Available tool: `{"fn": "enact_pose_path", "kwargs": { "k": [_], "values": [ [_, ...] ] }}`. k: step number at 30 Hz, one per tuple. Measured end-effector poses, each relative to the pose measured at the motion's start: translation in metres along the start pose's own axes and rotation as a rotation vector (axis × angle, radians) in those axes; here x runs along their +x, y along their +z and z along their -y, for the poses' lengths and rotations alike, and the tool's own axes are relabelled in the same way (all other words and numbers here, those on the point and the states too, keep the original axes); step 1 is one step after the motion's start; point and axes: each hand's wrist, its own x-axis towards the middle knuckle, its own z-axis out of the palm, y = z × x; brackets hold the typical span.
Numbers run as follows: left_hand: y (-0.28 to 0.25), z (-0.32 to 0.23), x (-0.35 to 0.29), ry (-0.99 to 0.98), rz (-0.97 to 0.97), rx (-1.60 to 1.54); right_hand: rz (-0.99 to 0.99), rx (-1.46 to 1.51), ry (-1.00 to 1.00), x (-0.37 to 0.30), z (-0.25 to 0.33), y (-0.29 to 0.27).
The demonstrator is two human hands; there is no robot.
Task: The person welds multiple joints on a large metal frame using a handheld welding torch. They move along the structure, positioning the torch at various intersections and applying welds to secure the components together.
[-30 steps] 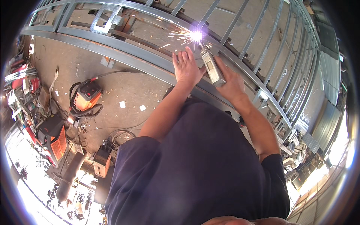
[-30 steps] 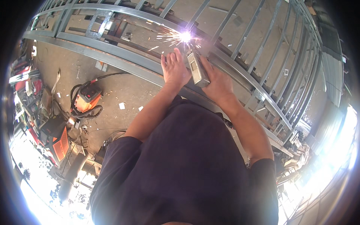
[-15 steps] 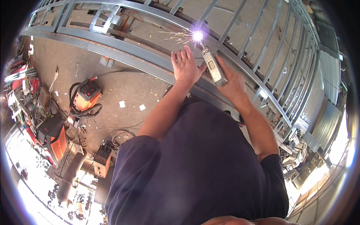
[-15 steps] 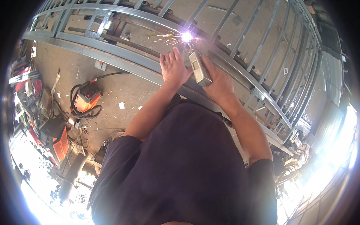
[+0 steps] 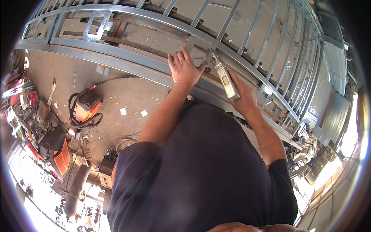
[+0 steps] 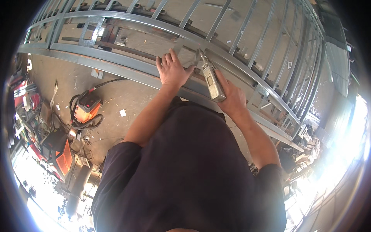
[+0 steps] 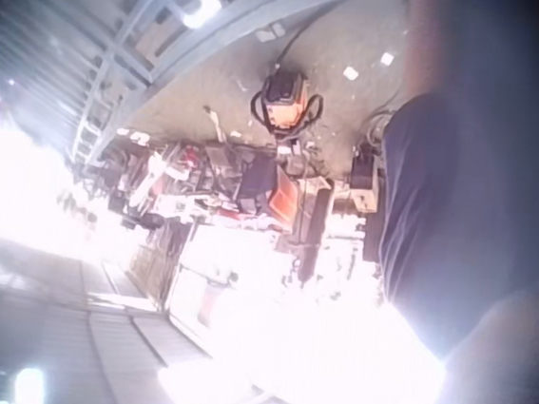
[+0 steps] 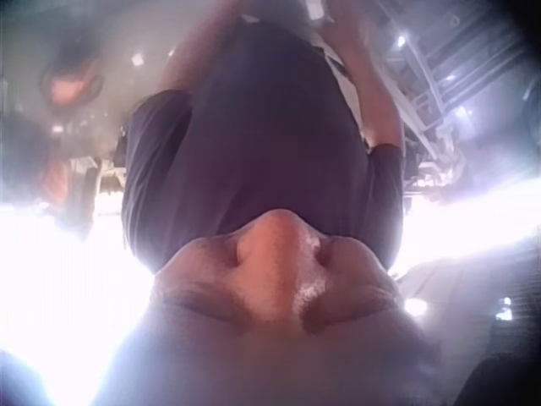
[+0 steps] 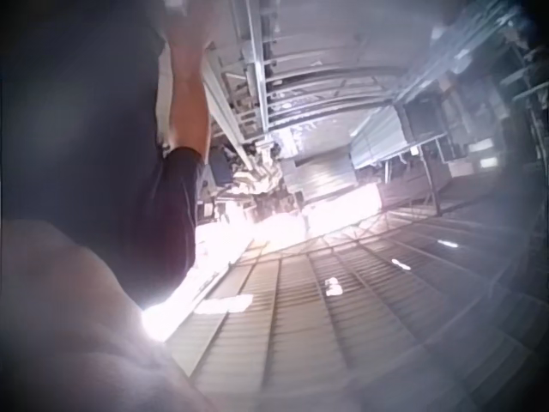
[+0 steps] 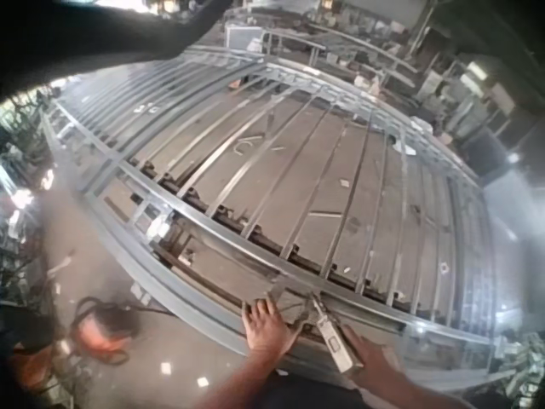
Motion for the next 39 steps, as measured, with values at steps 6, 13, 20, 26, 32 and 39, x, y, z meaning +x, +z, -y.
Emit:
{"fn": "enact_pose_path", "kwargs": {
  "k": [6, 13, 20, 26, 32, 39],
  "values": [
    [0.0037, 0.0013, -0.0009, 0.01, -0.012, 0.031, 0.024, -0.003, 0.09, -0.0033, -0.0077, 0.0025],
    [0.0073, 0.0033, -0.0008, 0.023, -0.027, 0.06, 0.038, -0.028, 0.111, -0.0024, -0.008, 0.0051],
    [0.0064, 0.0007, -0.0007, 0.022, -0.03, 0.075, 0.026, -0.055, 0.109, -0.0037, -0.0063, 0.0066],
    [0.004, 0.0, -0.0003, -0.001, 0.017, 0.079, 0.028, -0.066, 0.106, -0.0055, -0.0101, 0.0086],
    [0.0061, 0.0025, -0.0013, 0.012, -0.012, 0.069, 0.038, -0.052, 0.126, -0.0066, -0.0071, 0.0065],
    [0.0043, -0.0012, -0.0004, -0.001, 0.024, 0.098, 0.003, -0.058, 0.103, -0.0094, -0.0129, 0.0066]
  ]
}}
